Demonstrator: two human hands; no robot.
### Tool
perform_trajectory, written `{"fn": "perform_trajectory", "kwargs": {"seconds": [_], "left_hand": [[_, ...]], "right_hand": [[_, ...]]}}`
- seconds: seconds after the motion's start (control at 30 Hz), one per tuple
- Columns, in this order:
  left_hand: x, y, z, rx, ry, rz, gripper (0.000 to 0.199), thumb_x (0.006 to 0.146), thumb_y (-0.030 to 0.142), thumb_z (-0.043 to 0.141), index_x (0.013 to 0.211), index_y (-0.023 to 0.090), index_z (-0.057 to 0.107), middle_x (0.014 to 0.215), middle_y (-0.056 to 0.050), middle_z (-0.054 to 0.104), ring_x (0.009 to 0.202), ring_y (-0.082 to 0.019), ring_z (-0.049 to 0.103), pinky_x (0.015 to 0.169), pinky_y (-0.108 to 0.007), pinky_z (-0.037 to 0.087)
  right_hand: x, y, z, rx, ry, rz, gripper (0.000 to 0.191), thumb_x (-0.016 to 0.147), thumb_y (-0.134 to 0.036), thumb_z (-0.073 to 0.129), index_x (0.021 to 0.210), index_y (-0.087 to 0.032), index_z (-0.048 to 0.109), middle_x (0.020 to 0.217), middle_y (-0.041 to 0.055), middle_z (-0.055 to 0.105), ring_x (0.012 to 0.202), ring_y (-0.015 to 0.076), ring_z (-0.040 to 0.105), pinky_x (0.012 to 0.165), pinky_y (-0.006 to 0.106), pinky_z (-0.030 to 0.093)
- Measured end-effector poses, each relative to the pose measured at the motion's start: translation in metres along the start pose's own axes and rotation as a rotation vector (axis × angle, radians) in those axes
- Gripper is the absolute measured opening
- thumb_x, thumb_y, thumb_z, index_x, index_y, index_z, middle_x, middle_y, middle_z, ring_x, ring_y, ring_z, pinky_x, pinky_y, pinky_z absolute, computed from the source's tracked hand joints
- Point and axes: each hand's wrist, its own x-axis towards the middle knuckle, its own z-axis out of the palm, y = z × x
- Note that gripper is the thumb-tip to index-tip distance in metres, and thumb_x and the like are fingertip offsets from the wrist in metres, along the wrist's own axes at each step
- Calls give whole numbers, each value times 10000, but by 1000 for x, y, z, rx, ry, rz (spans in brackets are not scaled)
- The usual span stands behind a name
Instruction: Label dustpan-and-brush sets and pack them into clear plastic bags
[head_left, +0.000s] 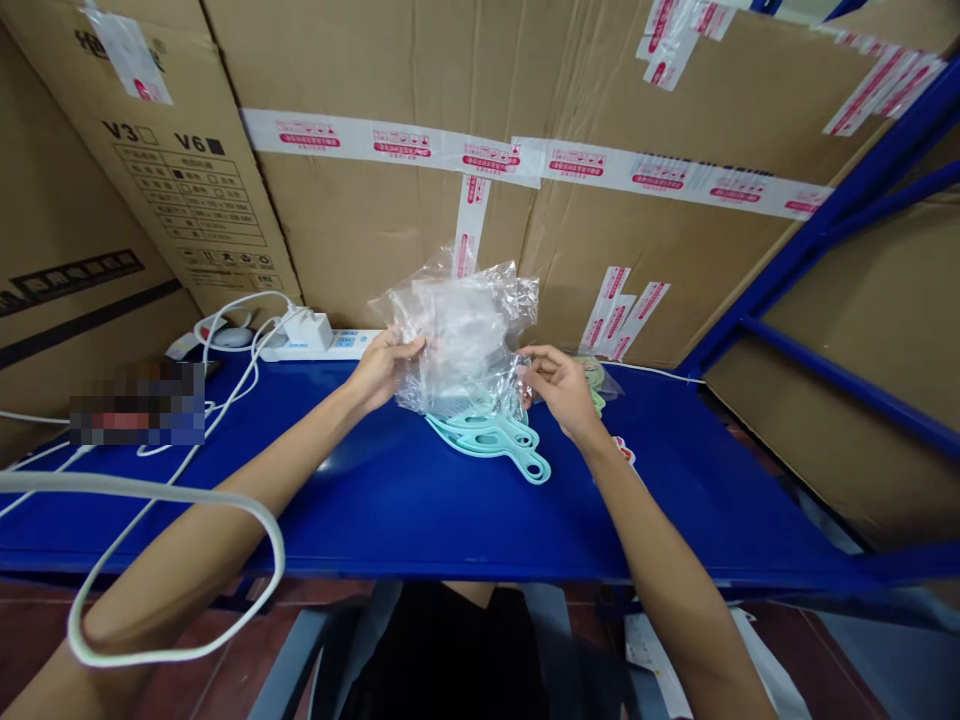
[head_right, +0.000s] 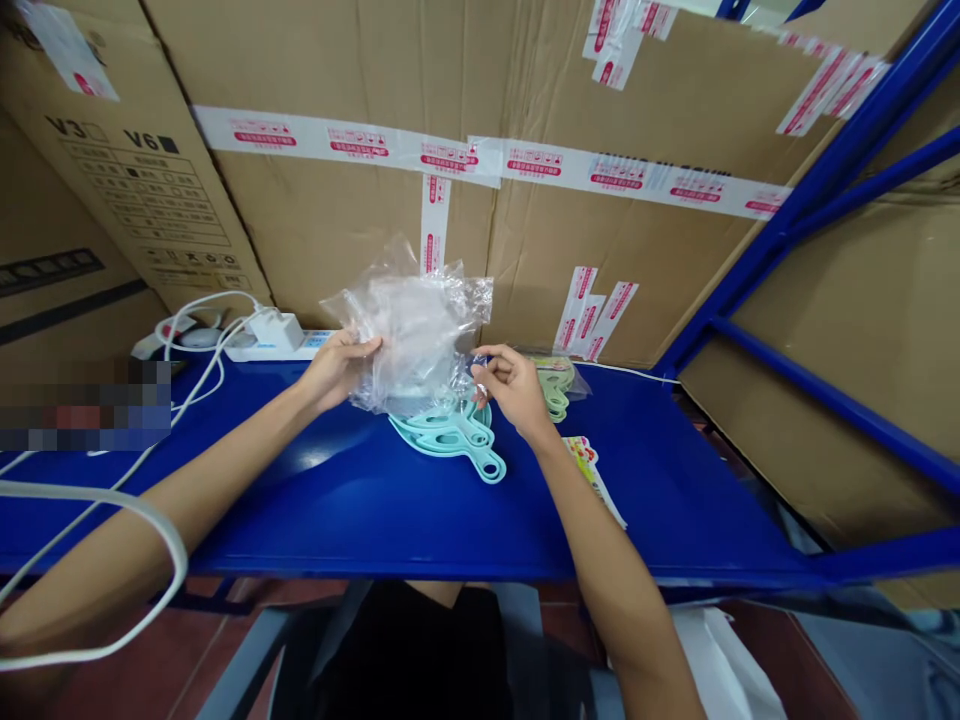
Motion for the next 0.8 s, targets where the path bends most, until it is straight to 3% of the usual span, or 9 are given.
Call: {"fn": "perform_trajectory", "kwargs": {"seconds": [0.13, 0.27, 0.4, 0.5, 0.6, 0.7, 0.8], "left_hand": [[-1, -1, 0, -15, -2, 7, 269, 732, 259, 889, 922, 162, 725, 847, -58, 774, 664, -183, 691, 640, -295, 574], [-2, -2, 1, -25, -60, -14, 301, 753, 240, 894, 1007, 167, 751, 889, -57, 787, 731, -182, 720, 686, -278, 596], [-4, -4, 3, -5, -68, -20, 439, 714, 245, 930, 1109, 184, 749, 909, -55, 801, 735, -204, 740, 697, -308, 620], [-5, -5, 6, 28, -62, -31, 447, 713, 280, 933, 1102, 178, 736, 877, -62, 797, 672, -207, 724, 627, -312, 609], [-5, -9, 9, 39, -57, -28, 460, 701, 257, 931, 1100, 169, 720, 861, -53, 781, 656, -187, 704, 598, -289, 596], [-4, -13, 10, 49, -1, -31, 519, 678, 202, 910, 1144, 163, 685, 849, -29, 754, 630, -163, 677, 567, -271, 577], [-1, -15, 10, 25, 120, -19, 639, 666, 115, 860, 1252, 181, 613, 845, -11, 737, 629, -151, 669, 564, -251, 556]], "right_hand": [[-2, -2, 1, -49, 56, -56, 277, 833, -456, 834, 1003, -266, 727, 674, -21, 645, 496, 158, 573, 436, 307, 514], [-3, -1, 4, -30, 35, -68, 289, 847, -510, 824, 970, -272, 715, 804, 18, 727, 659, 194, 671, 531, 320, 578], [0, 5, 2, -43, 66, -28, 354, 809, -565, 838, 895, -246, 710, 744, 19, 716, 524, 160, 585, 436, 308, 506], [2, 9, 0, 9, 77, -14, 383, 796, -528, 854, 984, -248, 672, 780, 5, 718, 555, 147, 609, 484, 292, 537], [1, 10, 3, 73, 128, -33, 526, 746, -434, 907, 1105, -293, 551, 916, -9, 735, 664, 158, 682, 530, 272, 571], [0, 10, 7, 78, 183, -48, 673, 713, -393, 938, 1184, -330, 461, 950, -20, 727, 642, 173, 700, 464, 268, 556], [0, 11, 8, 93, 147, -24, 579, 734, -440, 933, 1142, -300, 547, 956, 4, 749, 690, 199, 744, 543, 308, 620]]}}
